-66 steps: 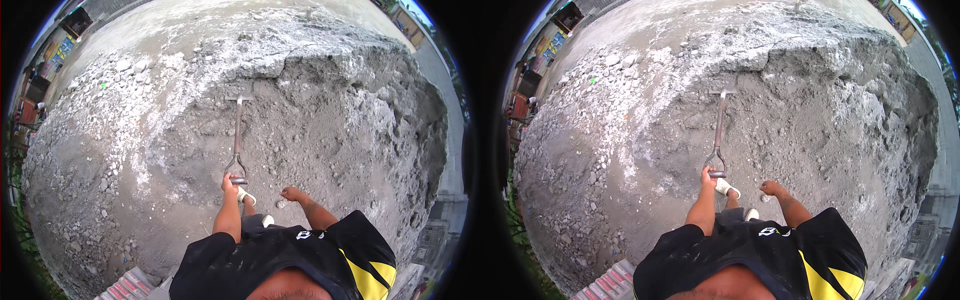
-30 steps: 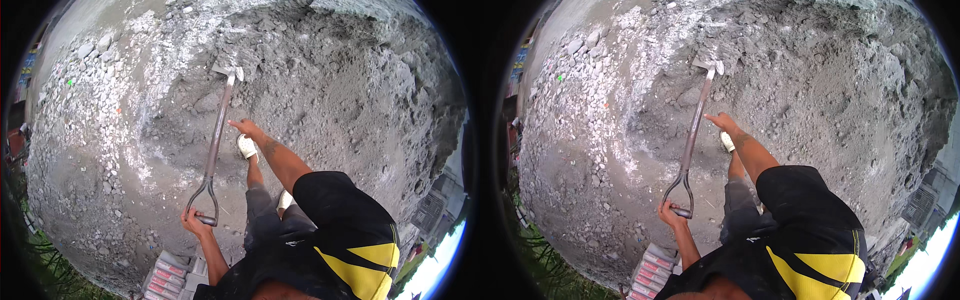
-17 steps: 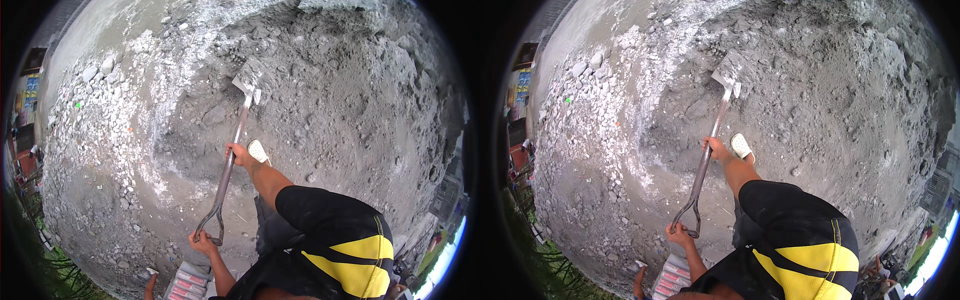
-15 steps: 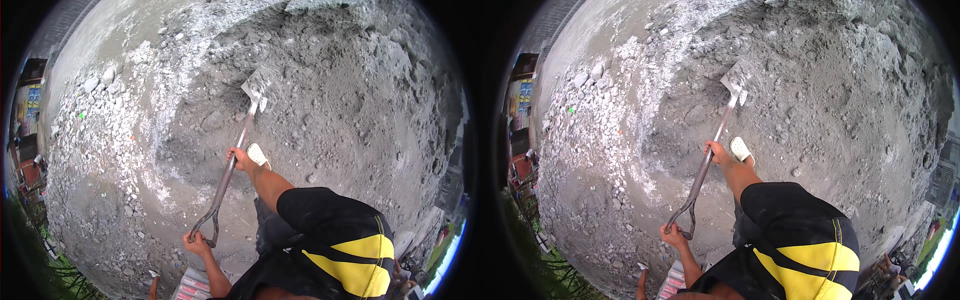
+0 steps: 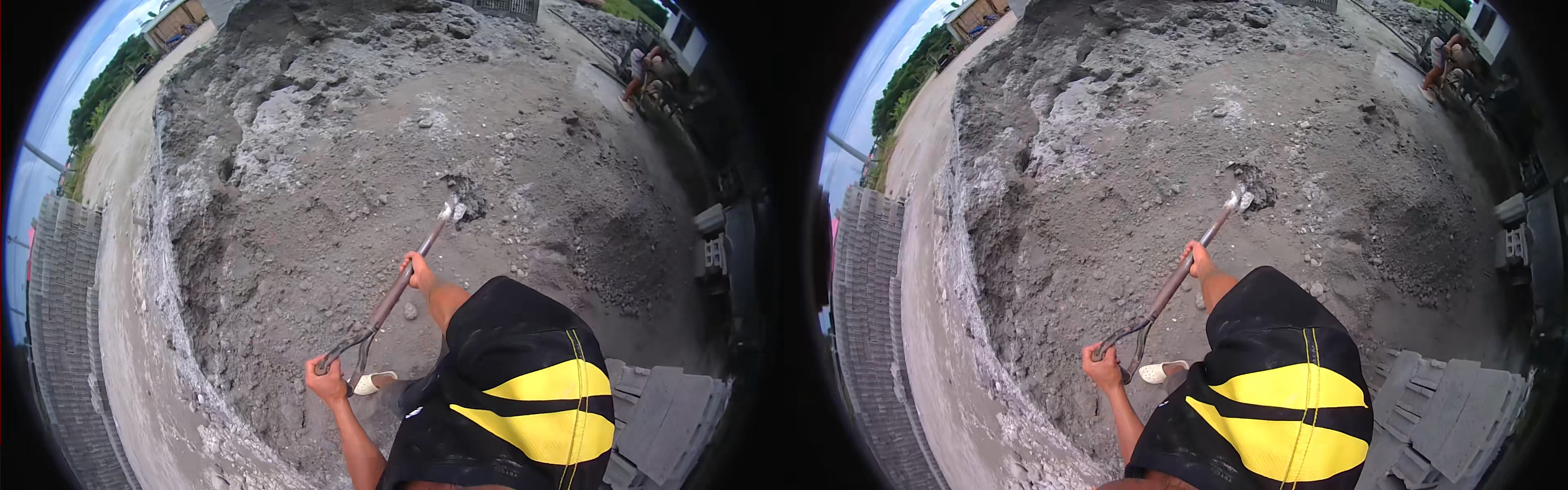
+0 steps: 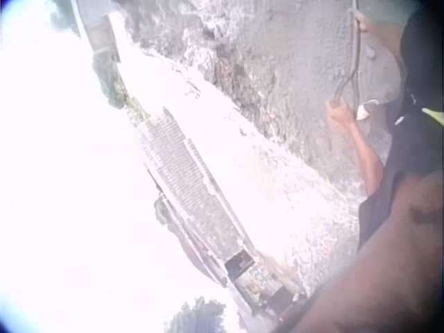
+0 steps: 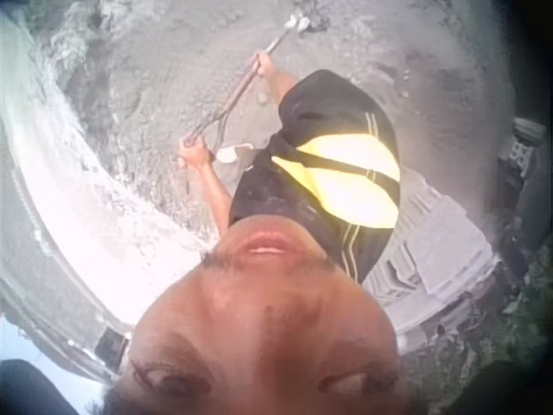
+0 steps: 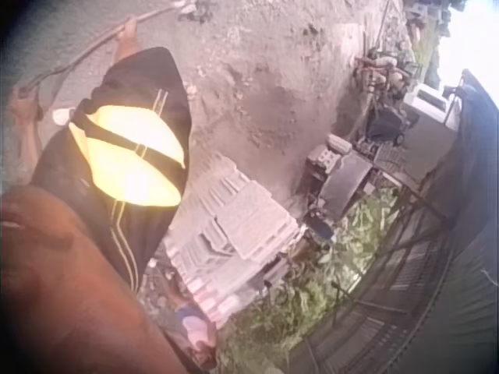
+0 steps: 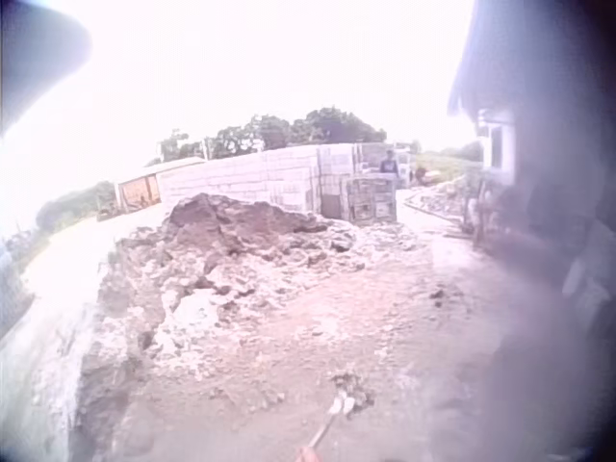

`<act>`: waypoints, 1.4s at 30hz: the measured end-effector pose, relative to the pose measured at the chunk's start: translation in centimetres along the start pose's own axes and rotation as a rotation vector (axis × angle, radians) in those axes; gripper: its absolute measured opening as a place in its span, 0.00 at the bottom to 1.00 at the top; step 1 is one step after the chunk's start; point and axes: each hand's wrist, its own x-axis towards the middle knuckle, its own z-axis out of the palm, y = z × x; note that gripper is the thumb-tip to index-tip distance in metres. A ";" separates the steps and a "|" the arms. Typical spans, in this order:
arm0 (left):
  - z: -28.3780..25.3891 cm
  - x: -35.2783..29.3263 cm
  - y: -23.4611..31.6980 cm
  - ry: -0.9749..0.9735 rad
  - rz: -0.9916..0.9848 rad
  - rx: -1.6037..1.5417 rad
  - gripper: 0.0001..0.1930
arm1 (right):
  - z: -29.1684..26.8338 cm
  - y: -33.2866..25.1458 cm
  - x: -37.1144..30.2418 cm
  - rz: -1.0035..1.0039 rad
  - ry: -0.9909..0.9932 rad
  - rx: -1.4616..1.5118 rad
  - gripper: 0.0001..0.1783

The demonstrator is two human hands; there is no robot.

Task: The person uses a hoe to repeatedly break up and turn over a large pile of wet concrete on the ground. They work around the pile, pulling and folding the material to mix it. The person briefly pauses to wipe the camera lens before resuming mixing.

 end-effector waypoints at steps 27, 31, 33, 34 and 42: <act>0.5 -26.3 14.1 0.540 -0.628 -0.393 0.11 | -10.5 9.2 -5.9 0.816 -0.168 -1.170 0.07; -0.8 -30.1 13.7 1.035 -0.693 -0.692 0.10 | -11.7 22.9 -9.6 0.894 -0.293 -1.501 0.05; -1.1 -29.3 12.1 1.294 -0.640 -0.897 0.10 | -10.3 26.9 -10.6 0.843 -0.325 -1.590 0.06; -1.3 -28.6 10.8 1.395 -0.627 -0.975 0.10 | -9.5 28.4 -11.3 0.793 -0.368 -1.668 0.08; -6.2 -8.8 -9.4 1.614 -0.558 -1.079 0.08 | 0.3 31.8 -20.4 0.199 -1.472 -2.425 0.29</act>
